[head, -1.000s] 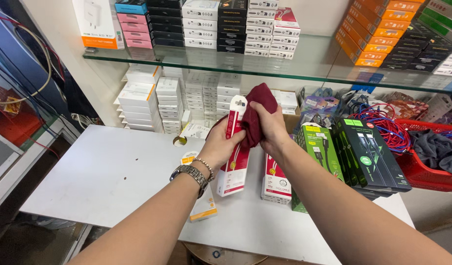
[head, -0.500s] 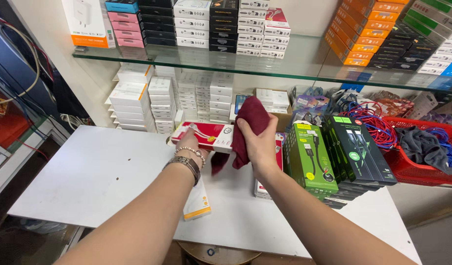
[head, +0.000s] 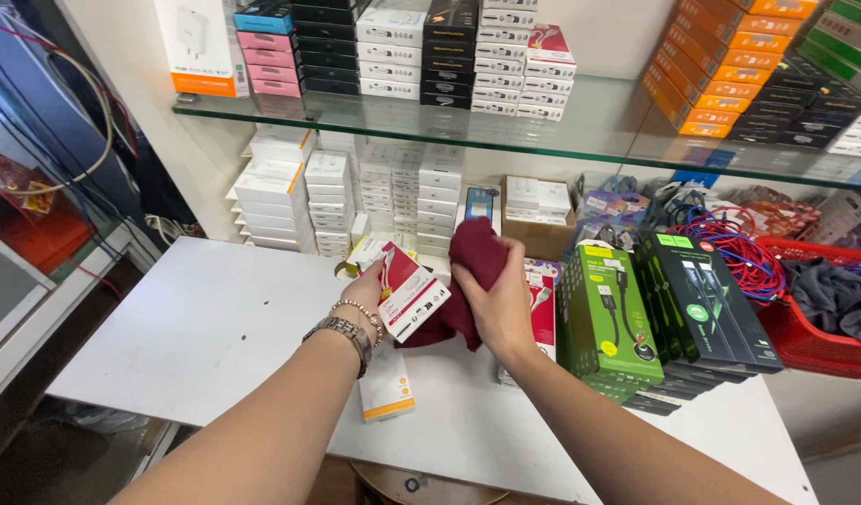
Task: The person wipes the surfaces of small product boxes with a maroon cloth and places them on a glass shelf. The person handles red, white, and green boxes one at a time, wiping each before stacking them on the shelf.
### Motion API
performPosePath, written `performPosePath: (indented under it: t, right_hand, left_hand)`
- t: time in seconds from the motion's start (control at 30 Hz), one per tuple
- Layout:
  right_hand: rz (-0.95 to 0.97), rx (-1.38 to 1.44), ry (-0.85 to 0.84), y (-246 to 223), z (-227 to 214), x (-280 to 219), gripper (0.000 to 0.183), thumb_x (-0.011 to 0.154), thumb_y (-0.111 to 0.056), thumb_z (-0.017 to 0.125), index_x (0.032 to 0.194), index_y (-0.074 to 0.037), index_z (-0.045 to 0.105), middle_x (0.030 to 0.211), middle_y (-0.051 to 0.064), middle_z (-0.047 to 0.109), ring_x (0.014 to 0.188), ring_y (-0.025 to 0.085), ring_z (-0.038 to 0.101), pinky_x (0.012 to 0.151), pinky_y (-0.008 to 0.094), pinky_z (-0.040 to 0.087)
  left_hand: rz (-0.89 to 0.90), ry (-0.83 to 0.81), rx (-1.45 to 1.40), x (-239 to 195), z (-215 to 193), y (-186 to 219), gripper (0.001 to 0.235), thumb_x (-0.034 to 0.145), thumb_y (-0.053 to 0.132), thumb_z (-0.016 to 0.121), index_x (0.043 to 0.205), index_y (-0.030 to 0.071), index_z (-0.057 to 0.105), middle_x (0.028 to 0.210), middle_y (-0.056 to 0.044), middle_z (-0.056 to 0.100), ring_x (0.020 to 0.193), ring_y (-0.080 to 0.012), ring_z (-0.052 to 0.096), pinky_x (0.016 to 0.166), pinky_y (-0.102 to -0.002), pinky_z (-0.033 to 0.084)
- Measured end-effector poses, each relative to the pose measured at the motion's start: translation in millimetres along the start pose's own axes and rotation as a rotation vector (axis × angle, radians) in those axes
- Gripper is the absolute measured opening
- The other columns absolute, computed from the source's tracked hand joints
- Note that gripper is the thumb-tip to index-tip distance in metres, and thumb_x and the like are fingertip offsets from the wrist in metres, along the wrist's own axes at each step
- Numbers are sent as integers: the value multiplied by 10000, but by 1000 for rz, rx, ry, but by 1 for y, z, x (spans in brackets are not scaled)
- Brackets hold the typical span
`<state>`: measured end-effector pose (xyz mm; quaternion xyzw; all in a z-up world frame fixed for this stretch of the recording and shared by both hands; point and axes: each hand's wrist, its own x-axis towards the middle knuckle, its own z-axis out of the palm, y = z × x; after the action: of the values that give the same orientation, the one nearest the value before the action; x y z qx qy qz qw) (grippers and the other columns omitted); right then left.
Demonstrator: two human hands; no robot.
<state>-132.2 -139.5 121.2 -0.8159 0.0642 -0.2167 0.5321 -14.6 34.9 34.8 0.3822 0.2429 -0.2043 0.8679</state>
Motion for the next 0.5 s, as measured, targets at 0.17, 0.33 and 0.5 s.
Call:
performPosePath:
  t: [0.17, 0.33, 0.5]
  right_hand:
    - [35, -981, -690, 67, 7, -12, 721, 890, -400, 758, 1490, -192, 415, 1588, 181, 279, 1418, 448, 342, 1139, 502, 356]
    - [142, -678, -658, 76, 13, 27, 439, 1032, -339, 496, 1370, -129, 681, 1357, 198, 719, 1220, 331, 678, 1060, 388, 516]
    - [464, 182, -576, 33, -16, 63, 489, 1003, -334, 500, 1401, -64, 586, 1208, 105, 734, 1035, 199, 679, 877, 358, 536]
  left_hand:
    - [75, 53, 58, -20, 14, 18, 355, 955, 190, 591, 1264, 14, 581, 984, -154, 740, 782, -287, 749, 648, -461, 651]
    - [356, 52, 432, -40, 38, 21, 488, 853, 38, 629, 1330, 69, 529, 1120, -147, 710, 877, -266, 767, 698, -450, 670]
    - [524, -97, 591, -58, 74, 20, 674, 854, -7, 659, 1458, 118, 388, 1220, -118, 695, 1030, -213, 734, 861, -379, 621]
